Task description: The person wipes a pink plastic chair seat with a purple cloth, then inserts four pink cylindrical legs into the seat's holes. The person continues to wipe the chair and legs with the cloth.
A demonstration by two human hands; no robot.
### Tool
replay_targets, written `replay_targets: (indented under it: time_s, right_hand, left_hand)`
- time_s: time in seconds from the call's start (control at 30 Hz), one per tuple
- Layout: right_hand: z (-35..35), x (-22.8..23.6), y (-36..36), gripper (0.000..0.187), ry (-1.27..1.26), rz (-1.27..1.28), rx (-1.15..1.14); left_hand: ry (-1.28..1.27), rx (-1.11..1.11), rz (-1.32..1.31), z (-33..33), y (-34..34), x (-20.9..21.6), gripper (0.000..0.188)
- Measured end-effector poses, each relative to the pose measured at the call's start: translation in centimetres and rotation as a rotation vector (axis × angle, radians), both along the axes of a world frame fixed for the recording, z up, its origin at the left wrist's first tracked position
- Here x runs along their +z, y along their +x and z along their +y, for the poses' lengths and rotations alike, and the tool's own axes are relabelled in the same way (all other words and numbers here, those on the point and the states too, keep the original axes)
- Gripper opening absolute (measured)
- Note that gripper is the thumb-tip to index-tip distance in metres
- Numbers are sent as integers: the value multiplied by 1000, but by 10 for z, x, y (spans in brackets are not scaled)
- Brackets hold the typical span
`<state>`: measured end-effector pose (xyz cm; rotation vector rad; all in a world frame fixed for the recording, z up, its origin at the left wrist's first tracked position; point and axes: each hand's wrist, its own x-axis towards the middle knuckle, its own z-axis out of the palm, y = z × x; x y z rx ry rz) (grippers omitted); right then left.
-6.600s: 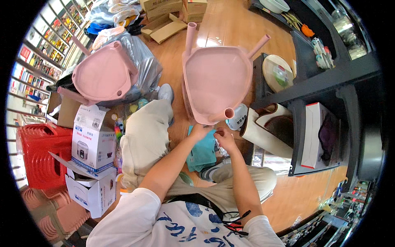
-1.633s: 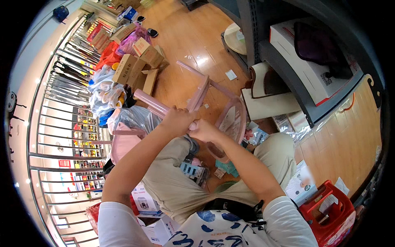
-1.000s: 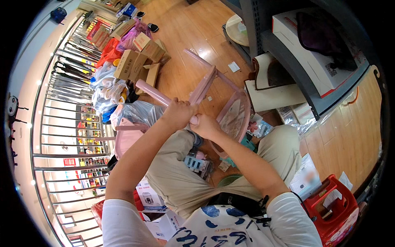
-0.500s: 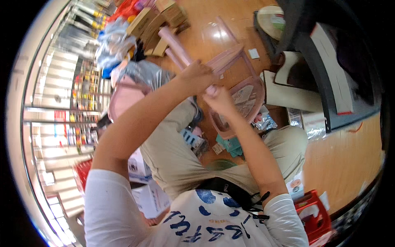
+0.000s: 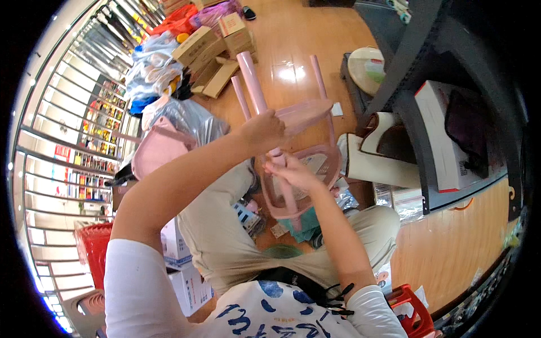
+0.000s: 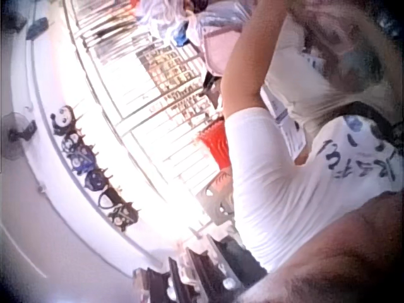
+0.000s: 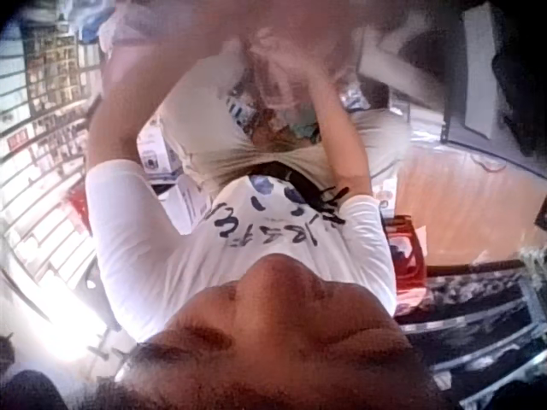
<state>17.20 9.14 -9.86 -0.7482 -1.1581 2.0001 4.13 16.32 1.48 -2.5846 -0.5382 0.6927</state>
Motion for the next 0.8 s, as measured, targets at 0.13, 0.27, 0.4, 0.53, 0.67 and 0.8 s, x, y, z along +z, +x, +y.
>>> replay_targets:
  time_s: [0.13, 0.27, 0.4, 0.53, 0.67, 0.8]
  right_hand:
    - [5, 2, 18, 50, 56, 25, 12]
    - [23, -22, 44, 58, -328, 309, -201]
    - [29, -21, 44, 64, -563, 240, -431]
    - [46, -33, 41, 60, -536, 161, -536]
    - [55, -14, 27, 54, -378, 155, -482]
    - [74, -2, 21, 43, -281, 133, -398]
  left_hand:
    - [20, -141, -131, -5, -10, -3, 14]
    - [14, -222, -173, -11, -24, -1, 12]
    - [-24, -225, -135, -19, -50, 0, 15]
    - [21, -266, -173, -29, -66, 16, 14]
    - [34, -93, -147, -49, -85, 18, 16]
    - [71, 77, -97, -66, -93, 18, 23]
